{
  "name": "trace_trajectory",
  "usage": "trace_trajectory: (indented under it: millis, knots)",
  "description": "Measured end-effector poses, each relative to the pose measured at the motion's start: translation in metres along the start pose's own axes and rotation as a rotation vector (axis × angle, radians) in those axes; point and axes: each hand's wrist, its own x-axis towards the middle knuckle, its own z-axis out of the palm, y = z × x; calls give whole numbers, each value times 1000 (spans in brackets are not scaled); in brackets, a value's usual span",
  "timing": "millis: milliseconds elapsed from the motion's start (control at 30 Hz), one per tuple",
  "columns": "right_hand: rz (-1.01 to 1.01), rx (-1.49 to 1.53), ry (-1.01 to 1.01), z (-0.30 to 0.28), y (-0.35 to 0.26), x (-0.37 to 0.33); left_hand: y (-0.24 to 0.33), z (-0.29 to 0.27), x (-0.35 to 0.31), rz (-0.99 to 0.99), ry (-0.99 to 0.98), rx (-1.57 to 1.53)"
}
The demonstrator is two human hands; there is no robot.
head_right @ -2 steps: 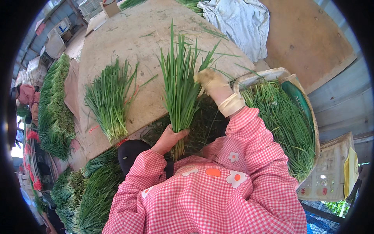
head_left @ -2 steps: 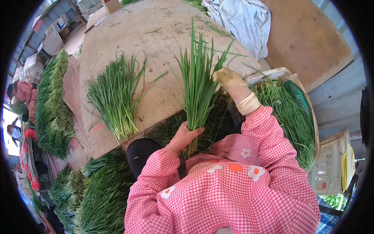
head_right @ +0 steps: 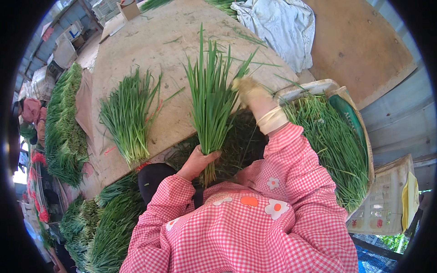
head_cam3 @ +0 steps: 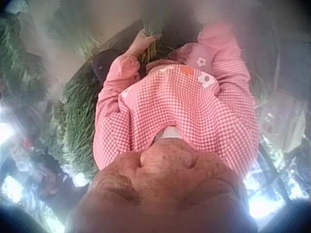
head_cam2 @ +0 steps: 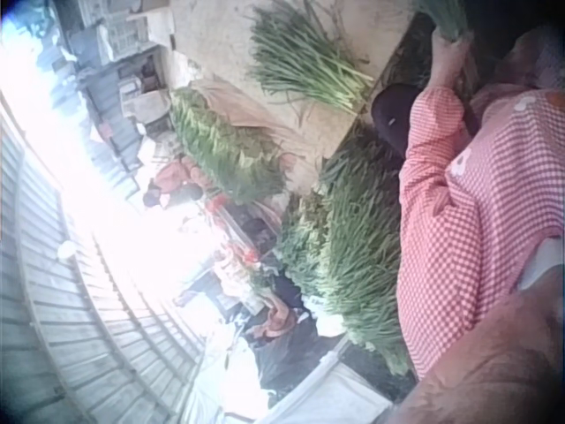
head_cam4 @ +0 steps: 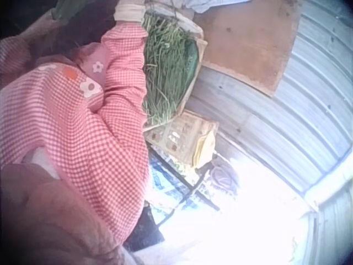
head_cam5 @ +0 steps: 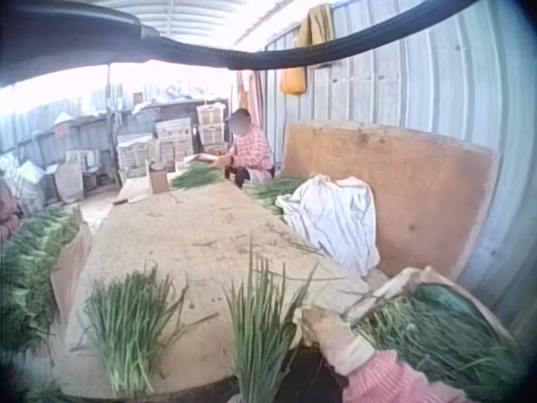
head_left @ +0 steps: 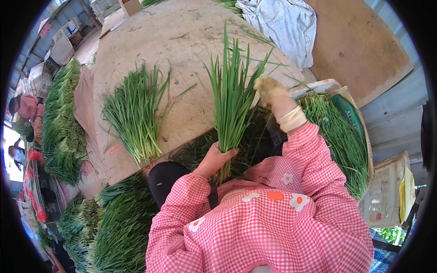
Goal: The person bundles green leafy vegetables by hand, securing stalks with rubber bands and placing the finished bunches into a plastic crate.
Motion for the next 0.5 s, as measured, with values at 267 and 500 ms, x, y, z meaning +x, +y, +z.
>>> trace_trajectory:
  millis: [267, 500]
  knots:
    - [269, -738, -469, -52, -7, -11, 1, -7, -5, 12, 78, -47]
    - [152, -56, -531, 27, 50, -56, 4, 2, 0, 140, 0, 97]
